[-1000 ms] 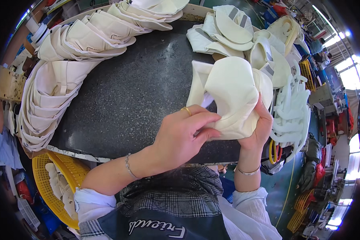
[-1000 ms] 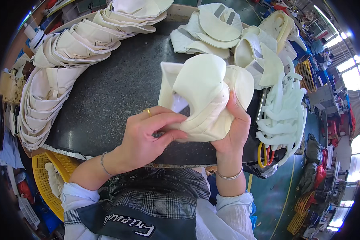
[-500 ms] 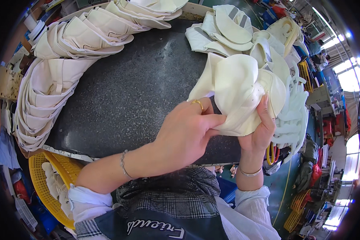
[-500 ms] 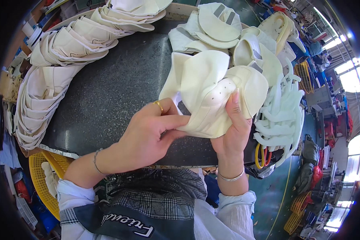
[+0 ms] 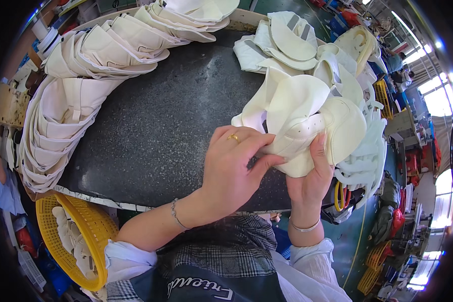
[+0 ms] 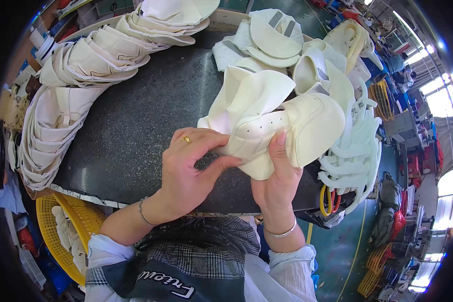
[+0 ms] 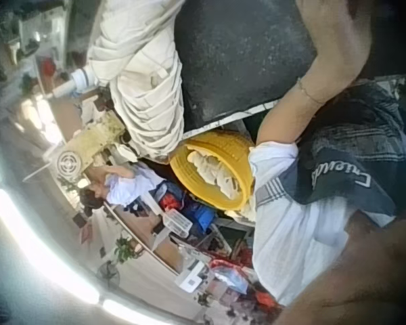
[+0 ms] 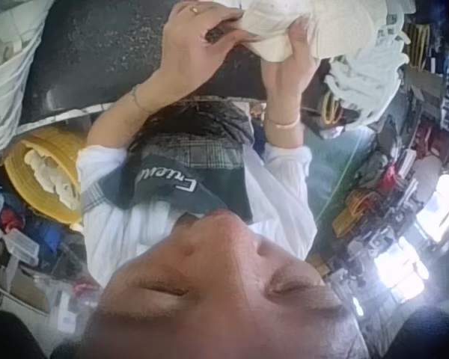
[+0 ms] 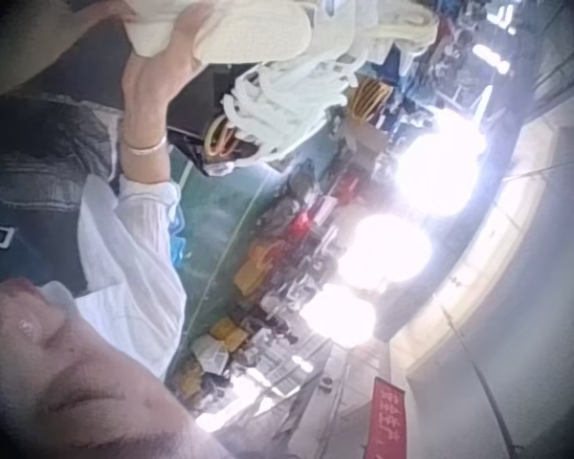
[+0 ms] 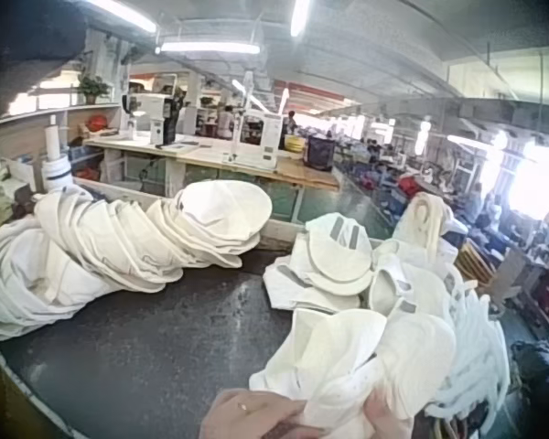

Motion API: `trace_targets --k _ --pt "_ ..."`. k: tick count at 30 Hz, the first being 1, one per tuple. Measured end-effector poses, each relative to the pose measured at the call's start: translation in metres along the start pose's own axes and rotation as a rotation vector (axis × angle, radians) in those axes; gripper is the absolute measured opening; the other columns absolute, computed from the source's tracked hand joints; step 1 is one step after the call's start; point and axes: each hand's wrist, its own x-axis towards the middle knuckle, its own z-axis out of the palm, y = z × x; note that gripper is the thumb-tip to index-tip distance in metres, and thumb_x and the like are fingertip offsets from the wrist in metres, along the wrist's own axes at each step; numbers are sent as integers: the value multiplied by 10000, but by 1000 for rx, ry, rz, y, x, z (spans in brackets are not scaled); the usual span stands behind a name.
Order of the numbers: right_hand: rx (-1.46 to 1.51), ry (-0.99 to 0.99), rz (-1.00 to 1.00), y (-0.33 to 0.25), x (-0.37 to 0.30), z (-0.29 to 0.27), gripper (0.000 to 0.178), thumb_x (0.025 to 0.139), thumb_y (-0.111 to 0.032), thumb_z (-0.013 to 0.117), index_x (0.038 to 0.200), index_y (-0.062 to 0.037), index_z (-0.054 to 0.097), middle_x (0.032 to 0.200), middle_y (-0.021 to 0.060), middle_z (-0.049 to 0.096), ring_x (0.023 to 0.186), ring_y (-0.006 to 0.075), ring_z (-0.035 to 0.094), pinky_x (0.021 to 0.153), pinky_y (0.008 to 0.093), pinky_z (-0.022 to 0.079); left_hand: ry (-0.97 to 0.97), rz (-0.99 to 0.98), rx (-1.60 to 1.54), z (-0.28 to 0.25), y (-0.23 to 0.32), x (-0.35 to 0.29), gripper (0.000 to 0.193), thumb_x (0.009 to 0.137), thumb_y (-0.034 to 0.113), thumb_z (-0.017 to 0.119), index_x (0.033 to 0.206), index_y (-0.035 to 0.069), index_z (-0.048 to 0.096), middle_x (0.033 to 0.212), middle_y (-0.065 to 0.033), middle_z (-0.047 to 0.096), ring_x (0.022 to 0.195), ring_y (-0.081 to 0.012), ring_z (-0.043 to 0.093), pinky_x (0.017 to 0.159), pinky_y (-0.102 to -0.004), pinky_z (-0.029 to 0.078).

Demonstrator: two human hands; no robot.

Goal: The person assembles shoe collar linings by inserting foam padding strips into the fabric linings and folding and pressing the material into shape by hand.

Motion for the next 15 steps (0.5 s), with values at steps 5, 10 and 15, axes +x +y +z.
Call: trace_targets --k 5,10,15 --pt "-71 -73 -11 -7 -5 -2 426 899 -40 606 1295 -7 454 1192 121 582 1084 233 588 945 383 491 -174 -137 -85 -7 -2 2 226 708 116 767 886 25 662 766 -49 638 769 -232 602 772 -365 396" --pt "-109 -78 -55 -7 -7 9 549 791 89 675 1288 0 458 1163 131 592 1072 234 591 943 377 488 23 -14 -65 -2 2 6 190 702 84 757 851 21 659 735 -58 630 744 -239 595 762 -366 397" --pt "-190 -68 -107 -1 -6 3 539 782 95 684 1268 -1 469 1128 117 607 1034 224 606 919 359 499 -90 -95 -107 -6 3 1 185 707 63 748 860 22 653 767 -73 650 735 -261 611 742 -372 418"
